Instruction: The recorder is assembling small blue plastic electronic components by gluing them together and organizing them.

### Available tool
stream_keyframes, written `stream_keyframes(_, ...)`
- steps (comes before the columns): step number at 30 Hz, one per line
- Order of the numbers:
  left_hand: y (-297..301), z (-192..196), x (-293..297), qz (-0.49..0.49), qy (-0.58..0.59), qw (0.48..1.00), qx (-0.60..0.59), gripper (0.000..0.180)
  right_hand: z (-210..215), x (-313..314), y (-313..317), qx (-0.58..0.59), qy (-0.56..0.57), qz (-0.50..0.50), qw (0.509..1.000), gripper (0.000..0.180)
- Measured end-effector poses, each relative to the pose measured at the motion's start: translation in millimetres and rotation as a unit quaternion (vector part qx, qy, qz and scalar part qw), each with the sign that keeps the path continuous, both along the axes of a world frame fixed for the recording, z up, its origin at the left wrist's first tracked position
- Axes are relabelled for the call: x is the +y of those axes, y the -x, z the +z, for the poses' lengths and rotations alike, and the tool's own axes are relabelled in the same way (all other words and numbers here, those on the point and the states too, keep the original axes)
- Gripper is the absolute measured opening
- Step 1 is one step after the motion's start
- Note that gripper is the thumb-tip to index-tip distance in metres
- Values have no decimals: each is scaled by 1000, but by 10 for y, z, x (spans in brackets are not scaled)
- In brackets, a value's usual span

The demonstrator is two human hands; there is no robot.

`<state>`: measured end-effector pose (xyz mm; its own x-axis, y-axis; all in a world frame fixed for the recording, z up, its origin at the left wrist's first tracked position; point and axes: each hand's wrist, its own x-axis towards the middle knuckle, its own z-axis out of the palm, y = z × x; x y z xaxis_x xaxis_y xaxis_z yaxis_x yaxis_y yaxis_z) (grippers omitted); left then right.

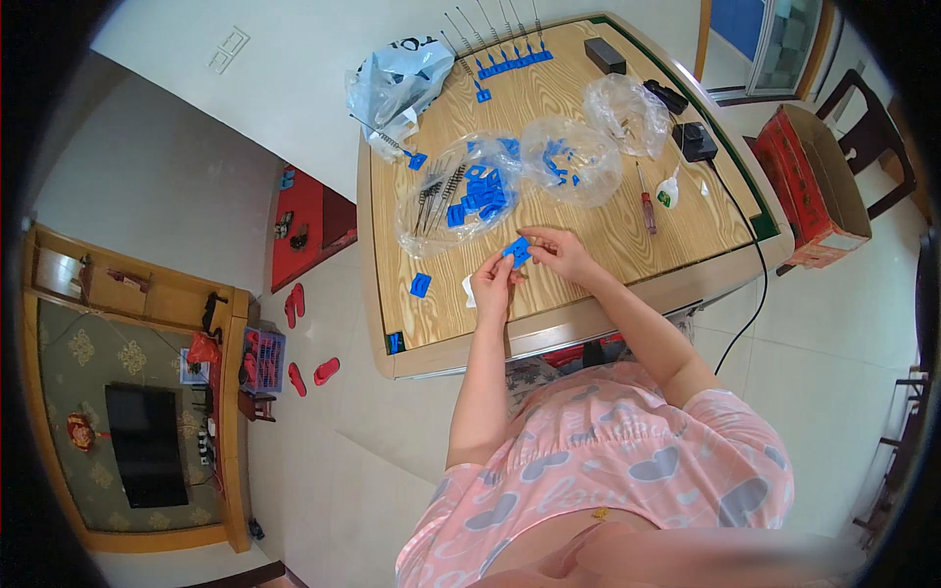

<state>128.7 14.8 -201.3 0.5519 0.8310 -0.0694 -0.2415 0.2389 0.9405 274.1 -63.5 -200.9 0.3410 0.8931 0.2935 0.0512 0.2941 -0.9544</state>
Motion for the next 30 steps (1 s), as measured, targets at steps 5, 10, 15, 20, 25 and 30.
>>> stream_keyframes(5,7,-6,7,-13,-4,1000,6,24,35,-8,-13,-34,22,13,999,31)
stream_keyframes(10,-10,-48,-11,-23,-12,999,-25,22,22,-4,5,-40,20,13,999,30)
stream_keyframes(15,-81,7,-81,-6,-64,998,-8,25,2,4,1,-65,18,9,998,30)
stream_keyframes(20,-47,55,-53,-13,-61,998,-5,27,112,-10,62,-51,37,-20,998,31)
stream_keyframes(25,-33,40,-62,-15,-83,996,1,27,176,-45,51,-81,60,-8,995,30)
stream_keyframes(30,-12,-6,-48,-32,-73,997,8,27,96,-53,55,-37,66,6,997,29)
